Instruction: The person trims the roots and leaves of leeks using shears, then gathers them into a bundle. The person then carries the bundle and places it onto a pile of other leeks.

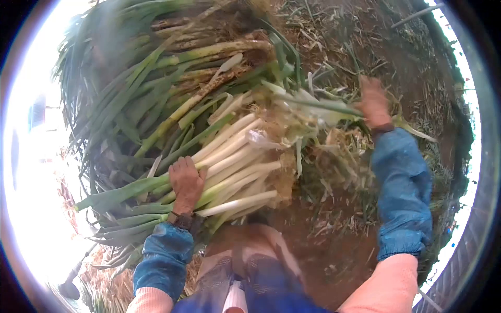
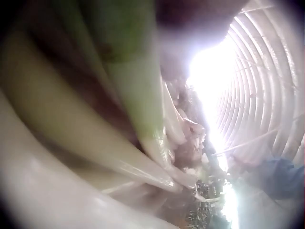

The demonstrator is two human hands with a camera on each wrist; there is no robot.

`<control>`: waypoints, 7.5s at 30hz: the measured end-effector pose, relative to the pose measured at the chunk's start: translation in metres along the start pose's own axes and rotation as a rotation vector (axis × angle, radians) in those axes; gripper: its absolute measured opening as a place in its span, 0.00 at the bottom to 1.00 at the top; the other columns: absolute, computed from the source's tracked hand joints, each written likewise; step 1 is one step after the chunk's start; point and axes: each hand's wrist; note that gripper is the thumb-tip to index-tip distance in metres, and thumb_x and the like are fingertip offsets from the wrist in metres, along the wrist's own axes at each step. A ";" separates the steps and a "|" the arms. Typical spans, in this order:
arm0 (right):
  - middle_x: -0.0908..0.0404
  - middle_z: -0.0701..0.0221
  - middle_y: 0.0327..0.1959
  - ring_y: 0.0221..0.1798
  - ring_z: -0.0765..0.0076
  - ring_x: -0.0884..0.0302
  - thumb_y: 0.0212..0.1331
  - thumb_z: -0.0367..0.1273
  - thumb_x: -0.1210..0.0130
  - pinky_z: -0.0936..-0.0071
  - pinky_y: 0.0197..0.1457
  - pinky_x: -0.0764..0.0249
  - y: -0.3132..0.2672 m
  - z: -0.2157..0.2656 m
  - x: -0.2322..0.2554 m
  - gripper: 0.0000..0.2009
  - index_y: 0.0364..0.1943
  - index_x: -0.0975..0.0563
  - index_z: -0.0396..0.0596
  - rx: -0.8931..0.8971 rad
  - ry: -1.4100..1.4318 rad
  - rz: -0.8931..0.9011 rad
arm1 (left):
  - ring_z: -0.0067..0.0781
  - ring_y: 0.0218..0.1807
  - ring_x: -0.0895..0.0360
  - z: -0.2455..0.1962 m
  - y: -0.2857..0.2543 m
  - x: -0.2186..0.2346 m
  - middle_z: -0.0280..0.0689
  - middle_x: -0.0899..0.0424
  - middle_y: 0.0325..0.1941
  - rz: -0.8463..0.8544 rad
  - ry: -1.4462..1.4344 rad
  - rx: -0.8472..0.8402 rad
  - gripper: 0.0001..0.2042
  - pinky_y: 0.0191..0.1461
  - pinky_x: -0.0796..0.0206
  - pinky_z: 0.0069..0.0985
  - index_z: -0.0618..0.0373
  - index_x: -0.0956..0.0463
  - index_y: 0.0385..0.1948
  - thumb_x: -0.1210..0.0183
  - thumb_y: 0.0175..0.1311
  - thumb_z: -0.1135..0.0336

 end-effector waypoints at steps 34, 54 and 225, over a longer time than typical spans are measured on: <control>0.25 0.59 0.19 0.23 0.55 0.23 0.52 0.30 0.53 0.61 0.27 0.28 -0.029 0.247 0.086 0.04 0.28 0.28 0.47 0.740 0.462 0.163 | 0.43 0.37 0.32 -0.001 -0.036 0.025 0.43 0.29 0.34 -0.045 -0.203 -0.189 0.26 0.42 0.42 0.36 0.62 0.29 0.39 0.40 0.46 0.48; 0.23 0.66 0.27 0.36 0.62 0.23 0.52 0.39 0.46 0.63 0.42 0.27 -0.074 0.281 0.013 0.12 0.38 0.21 0.51 0.479 0.743 0.307 | 0.45 0.43 0.32 -0.009 -0.028 0.006 0.45 0.30 0.44 0.136 -0.016 -0.105 0.31 0.45 0.43 0.40 0.62 0.31 0.40 0.35 0.39 0.47; 0.22 0.60 0.41 0.43 0.55 0.23 0.57 0.37 0.51 0.63 0.45 0.27 -0.136 0.192 -0.030 0.11 0.37 0.21 0.47 -0.187 0.607 0.872 | 0.53 0.37 0.28 -0.019 -0.051 0.001 0.48 0.26 0.31 0.715 -0.280 -0.291 0.31 0.40 0.35 0.42 0.62 0.35 0.35 0.32 0.34 0.48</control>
Point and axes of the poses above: each hand's wrist, its own y-axis towards the middle knuckle, its own x-axis out of the back of the hand, z = x × y
